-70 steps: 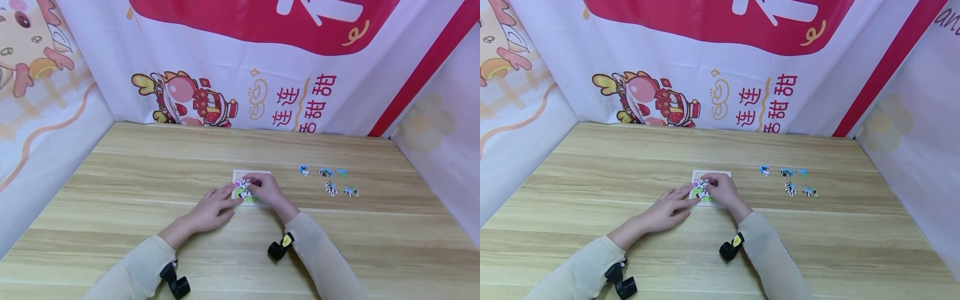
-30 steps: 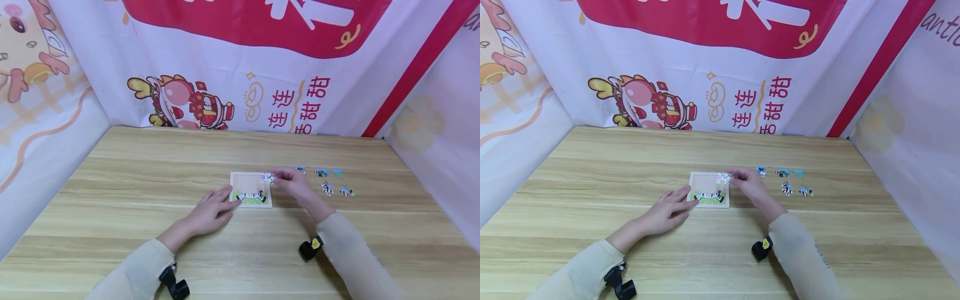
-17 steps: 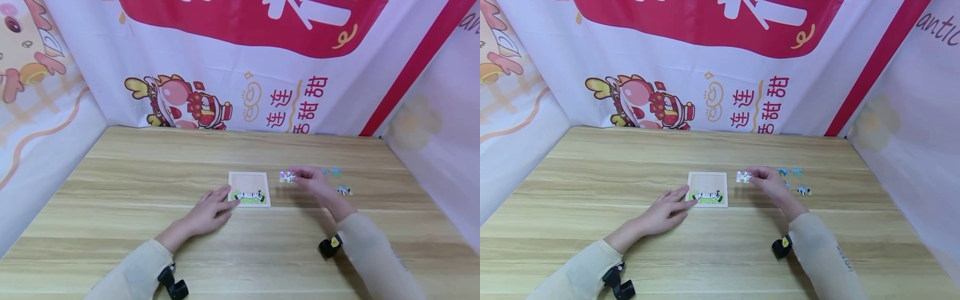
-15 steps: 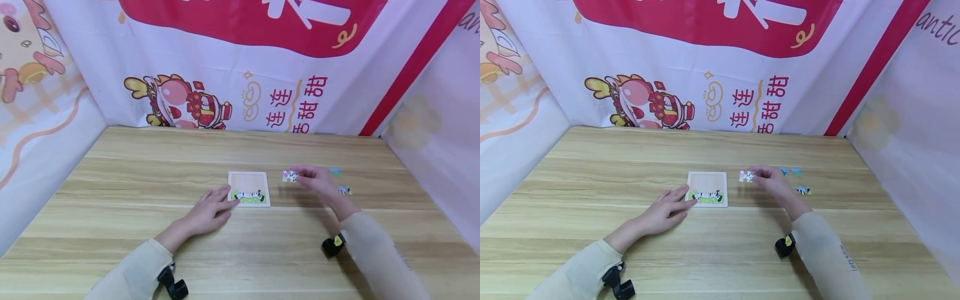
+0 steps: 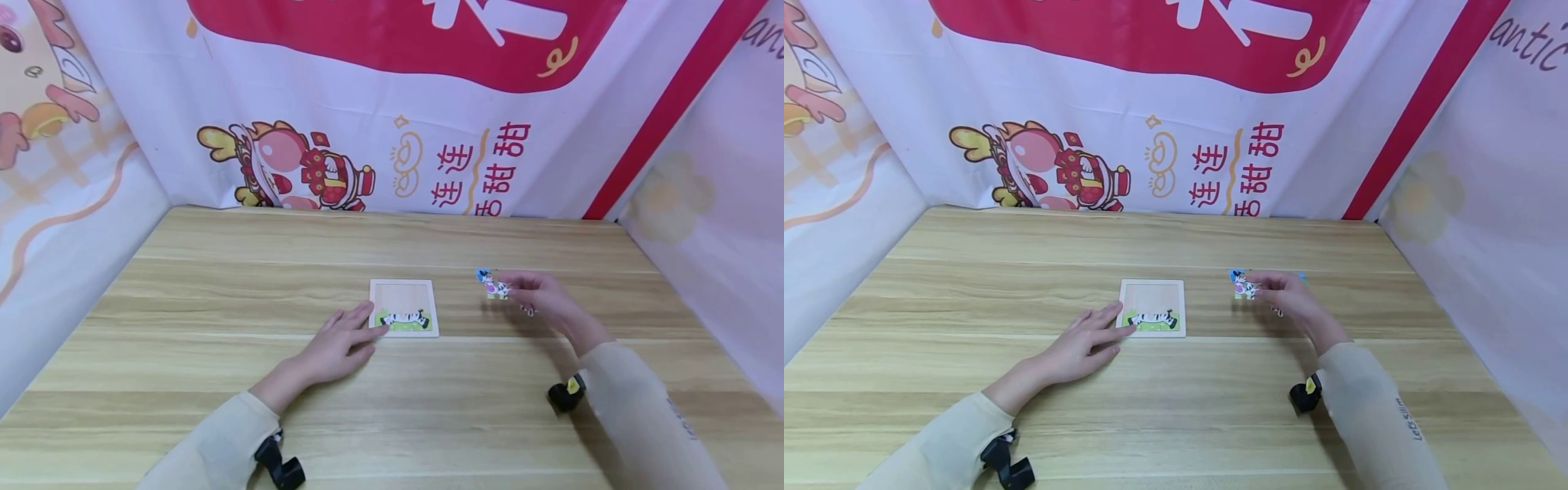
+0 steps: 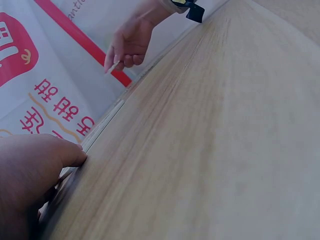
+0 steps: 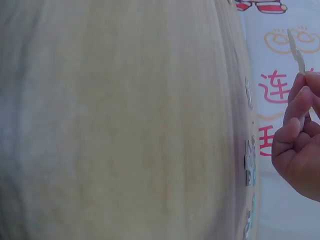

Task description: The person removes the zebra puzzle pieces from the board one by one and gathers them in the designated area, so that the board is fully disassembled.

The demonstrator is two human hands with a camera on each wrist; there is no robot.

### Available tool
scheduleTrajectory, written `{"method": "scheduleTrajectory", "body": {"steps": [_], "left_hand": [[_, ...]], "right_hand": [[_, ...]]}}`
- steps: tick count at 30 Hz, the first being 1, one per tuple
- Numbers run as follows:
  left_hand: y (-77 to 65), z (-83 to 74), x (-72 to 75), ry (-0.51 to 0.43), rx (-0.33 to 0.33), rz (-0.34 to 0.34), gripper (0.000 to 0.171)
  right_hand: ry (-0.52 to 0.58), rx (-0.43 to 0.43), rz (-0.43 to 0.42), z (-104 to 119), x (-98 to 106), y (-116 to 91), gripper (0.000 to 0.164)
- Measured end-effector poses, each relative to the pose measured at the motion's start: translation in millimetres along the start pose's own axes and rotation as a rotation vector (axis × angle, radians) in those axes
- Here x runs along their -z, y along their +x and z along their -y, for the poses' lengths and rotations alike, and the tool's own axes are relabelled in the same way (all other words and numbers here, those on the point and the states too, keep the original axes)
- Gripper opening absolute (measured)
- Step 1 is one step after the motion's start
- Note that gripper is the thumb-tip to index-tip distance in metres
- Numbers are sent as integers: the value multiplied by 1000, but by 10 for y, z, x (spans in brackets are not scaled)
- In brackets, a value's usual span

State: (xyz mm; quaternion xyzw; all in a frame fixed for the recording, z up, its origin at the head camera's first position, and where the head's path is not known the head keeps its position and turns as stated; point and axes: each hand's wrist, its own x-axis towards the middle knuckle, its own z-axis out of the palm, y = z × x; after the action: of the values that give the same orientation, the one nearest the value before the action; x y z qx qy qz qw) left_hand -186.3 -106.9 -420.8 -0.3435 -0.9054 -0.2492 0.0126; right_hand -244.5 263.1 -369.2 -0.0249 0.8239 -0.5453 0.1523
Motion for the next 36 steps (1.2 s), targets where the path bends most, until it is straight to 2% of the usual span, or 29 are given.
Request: {"method": "scheduleTrajectory", "body": {"steps": [4, 15, 22, 30, 36], "left_hand": [[-2, 6, -7, -2, 4, -1, 37], [-8, -9, 1, -3, 5, 8, 37], [-5, -8, 0, -3, 10, 2, 38], [3, 8, -15, 0, 8, 0, 38], [4, 13, -19, -4, 13, 0, 38]], "right_hand": [[-33, 14, -17, -72, 42, 13, 40], [-109, -80, -49, -224, 92, 61, 41], [-201, -37, -27, -257, 75, 107, 37], [-230, 41, -22, -252, 43, 118, 32], [-277, 7, -34, -257, 25, 140, 30]]}}
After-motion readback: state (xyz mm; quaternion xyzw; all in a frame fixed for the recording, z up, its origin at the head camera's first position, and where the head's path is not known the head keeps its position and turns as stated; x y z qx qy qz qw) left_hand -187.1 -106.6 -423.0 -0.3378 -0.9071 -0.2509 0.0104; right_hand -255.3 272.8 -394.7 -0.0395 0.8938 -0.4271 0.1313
